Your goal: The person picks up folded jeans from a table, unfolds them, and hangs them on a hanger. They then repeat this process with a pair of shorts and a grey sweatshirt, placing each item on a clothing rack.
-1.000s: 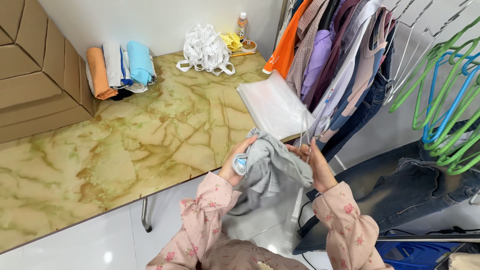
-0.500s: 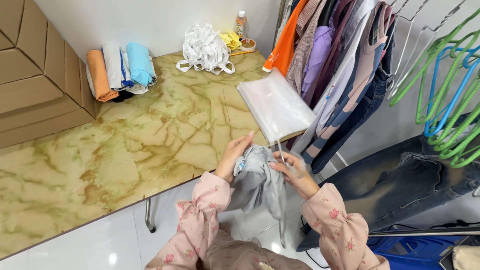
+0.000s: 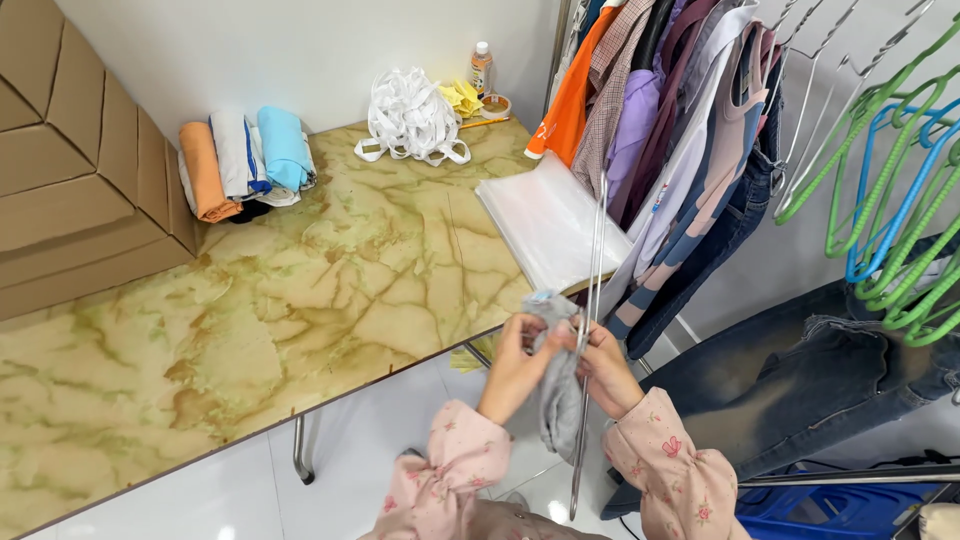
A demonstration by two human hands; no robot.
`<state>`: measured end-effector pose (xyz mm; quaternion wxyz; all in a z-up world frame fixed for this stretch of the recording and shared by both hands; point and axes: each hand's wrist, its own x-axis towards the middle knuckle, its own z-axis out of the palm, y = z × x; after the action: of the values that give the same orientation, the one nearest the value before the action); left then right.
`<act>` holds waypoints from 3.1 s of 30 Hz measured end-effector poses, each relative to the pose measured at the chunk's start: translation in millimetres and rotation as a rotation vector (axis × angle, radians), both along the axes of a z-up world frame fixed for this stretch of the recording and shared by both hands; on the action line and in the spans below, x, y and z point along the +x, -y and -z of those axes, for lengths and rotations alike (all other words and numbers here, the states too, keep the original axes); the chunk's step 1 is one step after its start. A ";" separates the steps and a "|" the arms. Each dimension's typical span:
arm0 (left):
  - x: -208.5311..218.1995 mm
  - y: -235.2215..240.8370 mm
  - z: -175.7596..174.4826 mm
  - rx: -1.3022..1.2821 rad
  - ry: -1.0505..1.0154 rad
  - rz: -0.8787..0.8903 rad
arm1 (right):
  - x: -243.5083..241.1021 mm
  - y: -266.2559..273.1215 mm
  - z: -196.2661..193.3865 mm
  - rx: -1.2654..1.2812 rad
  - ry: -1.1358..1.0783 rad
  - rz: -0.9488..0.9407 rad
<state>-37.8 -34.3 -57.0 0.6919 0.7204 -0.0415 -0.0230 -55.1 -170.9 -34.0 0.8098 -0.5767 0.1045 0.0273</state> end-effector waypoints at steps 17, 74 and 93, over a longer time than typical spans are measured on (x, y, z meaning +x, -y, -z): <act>5.2 32.5 -24.7 -0.088 0.012 0.129 | -4.2 35.6 -12.8 -0.203 0.172 -0.058; 102.7 -82.6 -49.2 0.122 0.102 0.026 | 44.2 81.7 94.6 -0.269 0.147 -0.008; 45.3 -124.0 -74.6 0.125 0.438 -0.004 | 74.5 147.1 -11.7 -0.903 0.217 0.057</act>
<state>7.5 89.8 17.5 0.6203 0.7499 -0.1877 0.1326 19.4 -318.0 -22.3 0.4844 -0.8679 0.0362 -0.1036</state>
